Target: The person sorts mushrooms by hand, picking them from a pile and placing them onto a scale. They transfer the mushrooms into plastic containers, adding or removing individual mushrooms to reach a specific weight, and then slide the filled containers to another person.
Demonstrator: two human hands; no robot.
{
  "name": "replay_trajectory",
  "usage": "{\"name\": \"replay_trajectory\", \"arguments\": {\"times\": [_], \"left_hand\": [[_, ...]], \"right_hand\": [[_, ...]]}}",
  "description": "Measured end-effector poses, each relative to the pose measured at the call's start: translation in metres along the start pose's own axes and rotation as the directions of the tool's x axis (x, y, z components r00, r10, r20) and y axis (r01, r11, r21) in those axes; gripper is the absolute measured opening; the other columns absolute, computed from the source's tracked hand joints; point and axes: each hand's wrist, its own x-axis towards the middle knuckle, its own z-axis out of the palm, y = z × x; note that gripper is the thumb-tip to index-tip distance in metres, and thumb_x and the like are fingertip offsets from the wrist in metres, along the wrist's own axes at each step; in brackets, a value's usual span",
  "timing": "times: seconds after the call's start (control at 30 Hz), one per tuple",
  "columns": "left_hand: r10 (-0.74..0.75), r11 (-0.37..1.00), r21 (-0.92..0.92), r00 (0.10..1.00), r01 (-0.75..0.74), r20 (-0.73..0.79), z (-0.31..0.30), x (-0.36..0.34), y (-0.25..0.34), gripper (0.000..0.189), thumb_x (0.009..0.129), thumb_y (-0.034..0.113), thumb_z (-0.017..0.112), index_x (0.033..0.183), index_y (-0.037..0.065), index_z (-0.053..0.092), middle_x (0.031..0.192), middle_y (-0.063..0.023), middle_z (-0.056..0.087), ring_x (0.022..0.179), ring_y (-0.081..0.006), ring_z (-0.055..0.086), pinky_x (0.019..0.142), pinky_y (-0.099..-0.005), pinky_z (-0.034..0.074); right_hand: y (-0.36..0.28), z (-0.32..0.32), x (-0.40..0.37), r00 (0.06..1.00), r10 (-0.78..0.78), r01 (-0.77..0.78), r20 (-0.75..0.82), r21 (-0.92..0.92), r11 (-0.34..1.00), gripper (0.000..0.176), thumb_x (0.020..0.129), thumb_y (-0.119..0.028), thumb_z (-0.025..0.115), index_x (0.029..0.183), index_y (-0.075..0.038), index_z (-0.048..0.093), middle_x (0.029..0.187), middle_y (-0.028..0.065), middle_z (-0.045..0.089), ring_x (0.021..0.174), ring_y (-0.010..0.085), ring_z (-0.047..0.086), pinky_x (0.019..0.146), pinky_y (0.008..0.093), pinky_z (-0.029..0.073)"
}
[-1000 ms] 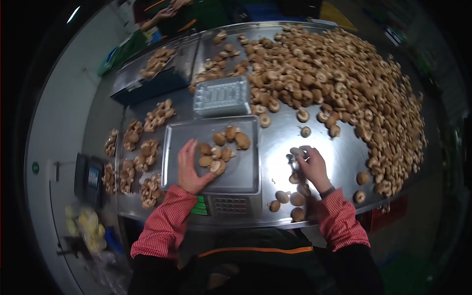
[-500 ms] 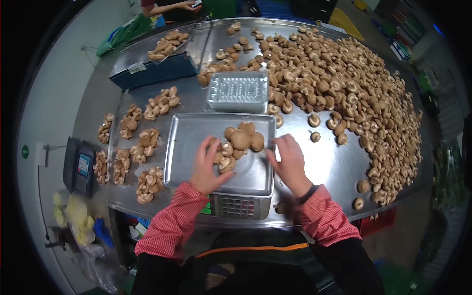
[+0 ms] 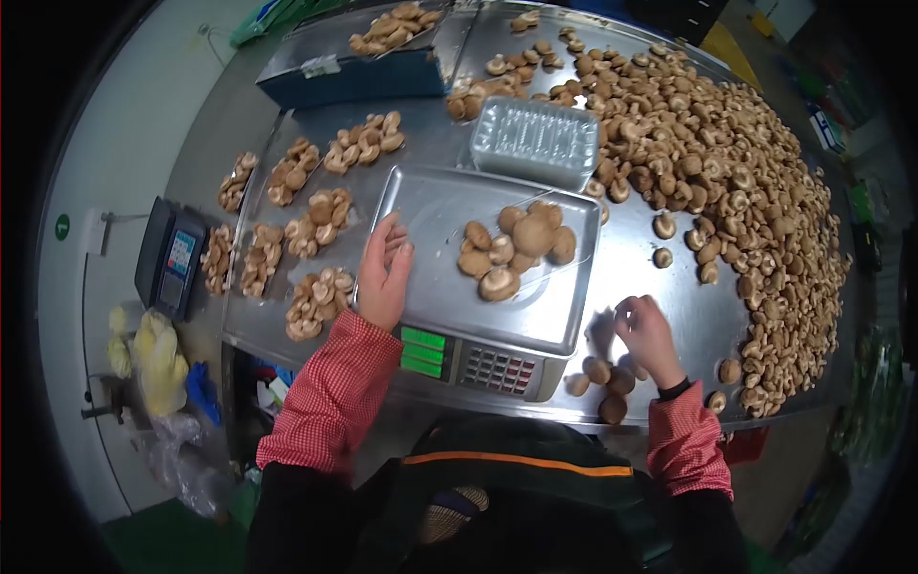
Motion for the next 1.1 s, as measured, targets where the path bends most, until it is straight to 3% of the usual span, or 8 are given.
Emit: {"name": "replay_trajectory", "arguments": {"times": [0.1,0.23,0.33,0.5,0.67,0.8,0.9,1.1], "left_hand": [[-0.047,0.999,-0.016,0.999,0.046,-0.015,-0.006,-0.015,-0.004,0.047,0.096,0.011,0.055,0.141,0.0,0.043,0.119,-0.014,0.058,0.107,-0.0194,0.058,0.095,-0.0325,0.047],[-0.097,0.993,-0.063,0.995,0.098,0.021,-0.002,-0.027,-0.001,0.044,0.099,0.009,0.051,0.141,0.0,0.042,0.115,-0.008,0.06,0.105,-0.0138,0.056,0.095,-0.0285,0.045],[-0.071,0.996,-0.047,0.995,0.074,0.067,0.005,-0.031,0.006,0.044,0.099,0.01,0.052,0.14,-0.001,0.043,0.115,-0.0081,0.06,0.104,-0.0133,0.057,0.093,-0.0279,0.046],[-0.057,0.998,-0.014,0.99,0.059,0.132,0.014,-0.033,0.007,0.04,0.099,0.011,0.053,0.136,-0.002,0.048,0.111,-0.0071,0.061,0.102,-0.0125,0.057,0.093,-0.0275,0.047],[-0.035,0.999,-0.014,0.995,0.037,0.094,0.012,-0.03,0.002,0.035,0.094,0.01,0.058,0.129,0.001,0.057,0.105,-0.0109,0.065,0.095,-0.0172,0.064,0.087,-0.0299,0.051],[-0.045,0.999,0.004,0.996,0.044,0.076,0.006,-0.026,-0.005,0.028,0.092,0.01,0.061,0.119,0.001,0.063,0.099,-0.0086,0.066,0.089,-0.0146,0.064,0.082,-0.0283,0.052],[-0.113,0.983,0.156,0.989,0.097,0.097,0.004,-0.029,0.007,0.022,0.09,0.011,0.065,0.109,0.001,0.068,0.093,-0.0058,0.066,0.079,-0.0118,0.062,0.073,-0.0274,0.051],[-0.217,0.893,0.441,0.945,0.09,0.246,0.017,-0.026,0.024,0.025,0.082,0.017,0.073,0.101,0.001,0.069,0.079,-0.0044,0.059,0.065,-0.0159,0.055,0.061,-0.0308,0.046]], "right_hand": [[-0.069,-0.03,0.016,0.996,-0.064,0.015,0.068,0.561,0.827,0.027,0.087,-0.013,0.066,0.109,0.0,0.059,0.095,0.0068,0.064,0.083,0.0129,0.06,0.077,0.028,0.05],[-0.143,-0.021,0.048,0.88,-0.446,0.474,-0.167,0.392,0.789,0.032,0.081,-0.013,0.068,0.111,-0.004,0.06,0.094,0.0101,0.063,0.092,0.0265,0.061,0.085,0.0359,0.048],[-0.182,-0.004,0.071,0.842,-0.538,0.536,-0.031,0.163,0.829,0.028,0.08,-0.017,0.066,0.106,-0.005,0.062,0.09,0.0118,0.063,0.096,0.0303,0.059,0.085,0.0418,0.045],[-0.18,0.016,0.077,0.619,-0.743,0.725,-0.254,-0.179,0.665,0.019,0.081,-0.012,0.066,0.099,-0.006,0.065,0.095,0.0112,0.06,0.095,0.0291,0.057,0.083,0.043,0.044],[-0.124,-0.018,0.047,0.803,-0.379,0.457,-0.46,0.068,0.887,0.014,0.084,-0.013,0.068,0.096,-0.005,0.068,0.092,0.0117,0.059,0.085,0.0292,0.06,0.072,0.0386,0.049],[-0.052,-0.005,-0.002,0.941,-0.29,0.27,-0.176,-0.128,0.954,0.015,0.086,-0.011,0.066,0.1,-0.005,0.067,0.084,0.0105,0.058,0.076,0.0269,0.062,0.066,0.0361,0.049],[-0.038,-0.009,-0.013,0.984,-0.071,0.074,-0.161,0.012,0.997,0.017,0.088,-0.011,0.065,0.103,-0.005,0.066,0.084,0.0109,0.058,0.074,0.0266,0.061,0.066,0.037,0.049],[-0.068,-0.023,0.045,0.885,-0.276,0.299,-0.375,0.004,0.954,0.02,0.089,-0.01,0.063,0.108,-0.004,0.063,0.088,0.0137,0.06,0.079,0.0319,0.061,0.07,0.0396,0.049]]}}
